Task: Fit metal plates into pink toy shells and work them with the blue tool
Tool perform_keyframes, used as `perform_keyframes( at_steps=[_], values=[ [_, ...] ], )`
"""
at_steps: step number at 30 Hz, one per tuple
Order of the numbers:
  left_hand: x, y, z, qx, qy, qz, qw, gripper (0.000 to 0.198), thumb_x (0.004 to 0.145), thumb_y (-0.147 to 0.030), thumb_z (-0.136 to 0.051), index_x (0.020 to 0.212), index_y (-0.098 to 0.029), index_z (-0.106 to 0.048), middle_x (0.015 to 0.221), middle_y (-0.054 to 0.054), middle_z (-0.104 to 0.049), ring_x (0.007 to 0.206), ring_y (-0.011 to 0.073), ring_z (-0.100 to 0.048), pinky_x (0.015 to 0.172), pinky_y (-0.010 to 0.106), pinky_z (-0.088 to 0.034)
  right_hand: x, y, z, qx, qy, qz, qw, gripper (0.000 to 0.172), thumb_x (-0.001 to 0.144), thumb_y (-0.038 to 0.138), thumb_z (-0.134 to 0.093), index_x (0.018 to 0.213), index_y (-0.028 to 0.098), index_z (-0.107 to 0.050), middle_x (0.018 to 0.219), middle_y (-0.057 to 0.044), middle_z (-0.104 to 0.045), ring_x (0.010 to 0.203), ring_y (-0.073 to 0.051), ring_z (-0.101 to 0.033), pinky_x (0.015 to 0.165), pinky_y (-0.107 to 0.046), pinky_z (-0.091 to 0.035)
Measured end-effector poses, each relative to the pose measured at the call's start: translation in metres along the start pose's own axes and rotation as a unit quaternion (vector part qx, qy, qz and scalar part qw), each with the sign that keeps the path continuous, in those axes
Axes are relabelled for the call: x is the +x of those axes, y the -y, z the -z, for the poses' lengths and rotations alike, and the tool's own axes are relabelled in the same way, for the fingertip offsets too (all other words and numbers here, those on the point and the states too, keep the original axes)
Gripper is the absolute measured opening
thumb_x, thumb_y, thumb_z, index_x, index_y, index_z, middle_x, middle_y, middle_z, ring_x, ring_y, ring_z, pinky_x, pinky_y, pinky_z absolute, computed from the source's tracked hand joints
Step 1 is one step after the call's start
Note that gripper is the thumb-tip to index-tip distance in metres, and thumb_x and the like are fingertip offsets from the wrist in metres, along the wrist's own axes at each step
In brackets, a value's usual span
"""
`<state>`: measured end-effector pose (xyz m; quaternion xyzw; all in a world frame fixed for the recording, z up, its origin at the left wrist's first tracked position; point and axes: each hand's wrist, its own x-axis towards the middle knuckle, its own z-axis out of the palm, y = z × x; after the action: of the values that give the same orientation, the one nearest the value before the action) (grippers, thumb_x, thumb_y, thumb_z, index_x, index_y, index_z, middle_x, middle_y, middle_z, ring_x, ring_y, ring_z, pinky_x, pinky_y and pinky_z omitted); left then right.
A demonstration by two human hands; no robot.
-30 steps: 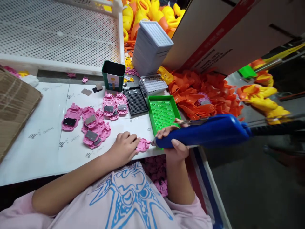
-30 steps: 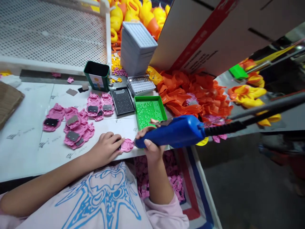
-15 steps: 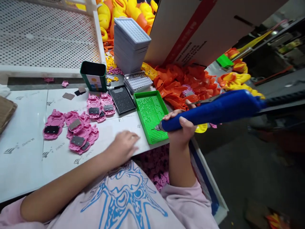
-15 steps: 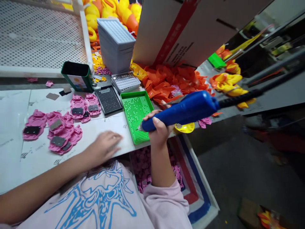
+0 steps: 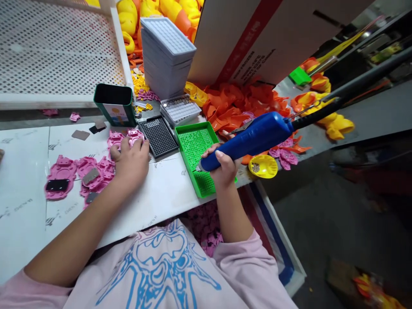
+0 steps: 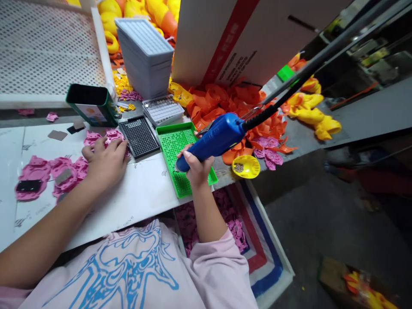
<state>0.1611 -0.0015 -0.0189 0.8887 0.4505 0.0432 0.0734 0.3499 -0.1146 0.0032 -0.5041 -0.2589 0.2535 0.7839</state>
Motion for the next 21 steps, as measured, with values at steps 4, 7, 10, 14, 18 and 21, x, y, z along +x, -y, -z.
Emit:
perform_keyframes(
  at_steps=[4, 7, 10, 14, 18, 21],
  values=[
    [0.000, -0.001, 0.003, 0.001, -0.002, 0.002, 1.000, 0.045, 0.089, -0.022, -0.042, 0.130, -0.009, -0.057, 0.128, 0.021, -0.059, 0.124, 0.0474, -0.039, 0.089, 0.061, -0.033, -0.001, -0.002, 0.003, -0.018, 0.016, 0.018, 1.000, 0.043, 0.063, 0.036, -0.070, 0.102, 0.025, -0.057, 0.064, 0.006, -0.057, 0.052, -0.012, -0.057, 0.054, -0.030, -0.049],
    [-0.002, -0.002, 0.003, -0.008, -0.030, -0.006, 1.000, 0.042, 0.088, -0.021, -0.045, 0.125, -0.011, -0.061, 0.123, 0.021, -0.061, 0.118, 0.0454, -0.043, 0.087, 0.058, -0.033, -0.002, -0.004, 0.004, -0.025, 0.029, 0.023, 0.999, 0.043, 0.065, 0.037, -0.070, 0.104, 0.026, -0.055, 0.065, 0.006, -0.056, 0.053, -0.012, -0.057, 0.055, -0.030, -0.049],
    [-0.008, -0.004, 0.004, -0.026, -0.072, -0.038, 0.996, 0.038, 0.089, -0.021, -0.047, 0.122, -0.013, -0.064, 0.121, 0.019, -0.062, 0.115, 0.0421, -0.045, 0.086, 0.056, -0.032, -0.003, -0.004, 0.005, -0.014, 0.039, 0.017, 0.999, 0.041, 0.065, 0.034, -0.069, 0.103, 0.026, -0.055, 0.066, 0.007, -0.057, 0.053, -0.012, -0.058, 0.056, -0.029, -0.049],
    [-0.031, -0.013, 0.007, -0.050, -0.143, -0.136, 0.979, 0.031, 0.092, -0.019, -0.049, 0.118, -0.017, -0.066, 0.119, 0.015, -0.065, 0.113, 0.0364, -0.047, 0.086, 0.051, -0.031, -0.004, -0.004, 0.004, -0.006, 0.038, 0.012, 0.999, 0.040, 0.063, 0.032, -0.070, 0.099, 0.025, -0.055, 0.065, 0.007, -0.058, 0.052, -0.012, -0.059, 0.055, -0.029, -0.049],
    [-0.064, -0.021, 0.005, -0.066, -0.169, -0.255, 0.950, 0.026, 0.091, -0.015, -0.052, 0.114, -0.016, -0.066, 0.113, 0.013, -0.068, 0.108, 0.0314, -0.049, 0.086, 0.047, -0.032, -0.003, -0.005, 0.001, -0.006, 0.019, 0.018, 1.000, 0.039, 0.062, 0.030, -0.069, 0.098, 0.025, -0.055, 0.062, 0.007, -0.059, 0.050, -0.012, -0.058, 0.054, -0.029, -0.049],
    [-0.084, -0.023, -0.005, -0.092, -0.140, -0.298, 0.940, 0.027, 0.090, -0.012, -0.051, 0.114, -0.014, -0.065, 0.113, 0.012, -0.068, 0.106, 0.0307, -0.048, 0.084, 0.045, -0.032, -0.002, -0.003, 0.000, -0.008, 0.004, 0.019, 1.000, 0.038, 0.062, 0.029, -0.067, 0.097, 0.025, -0.054, 0.061, 0.007, -0.058, 0.050, -0.012, -0.058, 0.054, -0.029, -0.048]
  ],
)
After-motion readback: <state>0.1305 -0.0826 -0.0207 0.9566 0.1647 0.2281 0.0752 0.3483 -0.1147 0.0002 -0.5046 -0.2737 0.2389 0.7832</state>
